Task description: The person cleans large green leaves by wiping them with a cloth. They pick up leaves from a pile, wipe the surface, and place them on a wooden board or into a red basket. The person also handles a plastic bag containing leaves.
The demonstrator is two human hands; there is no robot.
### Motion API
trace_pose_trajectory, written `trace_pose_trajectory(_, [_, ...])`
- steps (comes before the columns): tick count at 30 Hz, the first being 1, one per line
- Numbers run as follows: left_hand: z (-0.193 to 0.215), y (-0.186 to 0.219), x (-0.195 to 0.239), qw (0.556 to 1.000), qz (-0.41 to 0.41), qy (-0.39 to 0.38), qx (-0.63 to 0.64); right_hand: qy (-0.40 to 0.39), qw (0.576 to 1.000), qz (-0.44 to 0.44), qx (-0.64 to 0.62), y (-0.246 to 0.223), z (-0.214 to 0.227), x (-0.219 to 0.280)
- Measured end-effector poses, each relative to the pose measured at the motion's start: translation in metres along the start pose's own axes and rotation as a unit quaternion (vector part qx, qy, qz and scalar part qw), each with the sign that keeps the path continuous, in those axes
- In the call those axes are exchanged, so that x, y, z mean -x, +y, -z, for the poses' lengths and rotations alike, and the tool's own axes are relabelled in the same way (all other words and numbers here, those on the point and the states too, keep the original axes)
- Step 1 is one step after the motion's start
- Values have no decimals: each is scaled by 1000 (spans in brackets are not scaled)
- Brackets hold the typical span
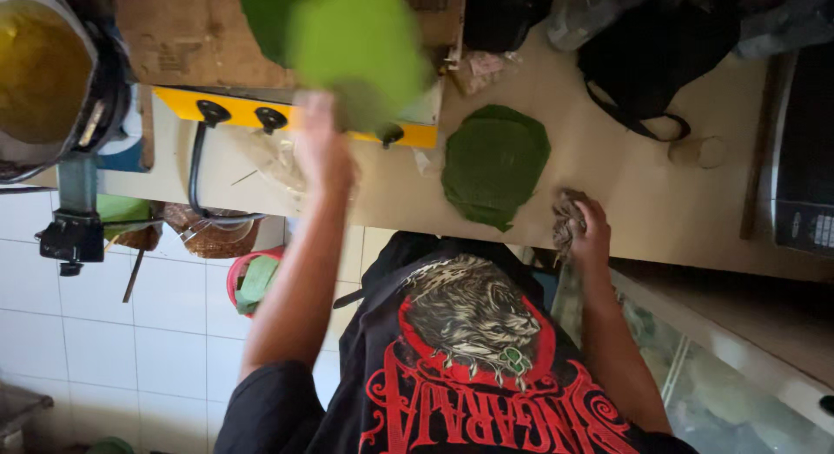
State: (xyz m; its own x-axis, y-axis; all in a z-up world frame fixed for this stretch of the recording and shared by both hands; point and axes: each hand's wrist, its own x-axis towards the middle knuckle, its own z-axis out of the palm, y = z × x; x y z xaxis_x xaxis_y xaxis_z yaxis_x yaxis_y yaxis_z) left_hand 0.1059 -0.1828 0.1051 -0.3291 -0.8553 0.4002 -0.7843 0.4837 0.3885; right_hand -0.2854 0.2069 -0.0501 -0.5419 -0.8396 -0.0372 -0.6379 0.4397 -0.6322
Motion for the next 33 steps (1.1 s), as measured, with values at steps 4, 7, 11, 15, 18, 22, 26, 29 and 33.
trace_pose_trajectory(4, [65, -39, -75, 860, 227, 166, 426, 65, 995, -58, -53, -33, -8, 13])
trace_pose_trajectory(7, [68, -44, -110, 963, 45, 125, 236, 98, 990, -29, -102, -62, -12, 31])
trace_pose_trajectory(11, [36, -56, -126, 987, -154, -47, -2, 97, 991, -49, -84, -84, -20, 51])
trace_pose_trajectory(15, [13, -60, -110, 980, -165, -110, -16, 99, 988, -97, -62, -89, -24, 86])
trace_pose_trajectory(18, [14, -56, -96, 980, -182, -80, 3, 81, 978, -175, -78, -89, -24, 121])
trace_pose_trajectory(22, [24, -36, -61, 977, -193, -57, 77, 118, 969, -201, -76, -85, -37, 161])
trace_pose_trajectory(26, [17, -2, 1, 951, -232, -76, 192, 142, 973, -172, -60, -77, -47, 177])
trace_pose_trajectory(29, [-5, 28, 60, 893, -283, -156, 315, 147, 971, -176, -61, -79, -51, 165])
trace_pose_trajectory(33, [-41, 58, 111, 838, -299, -400, 219, 147, 966, -201, -70, -104, -36, 127])
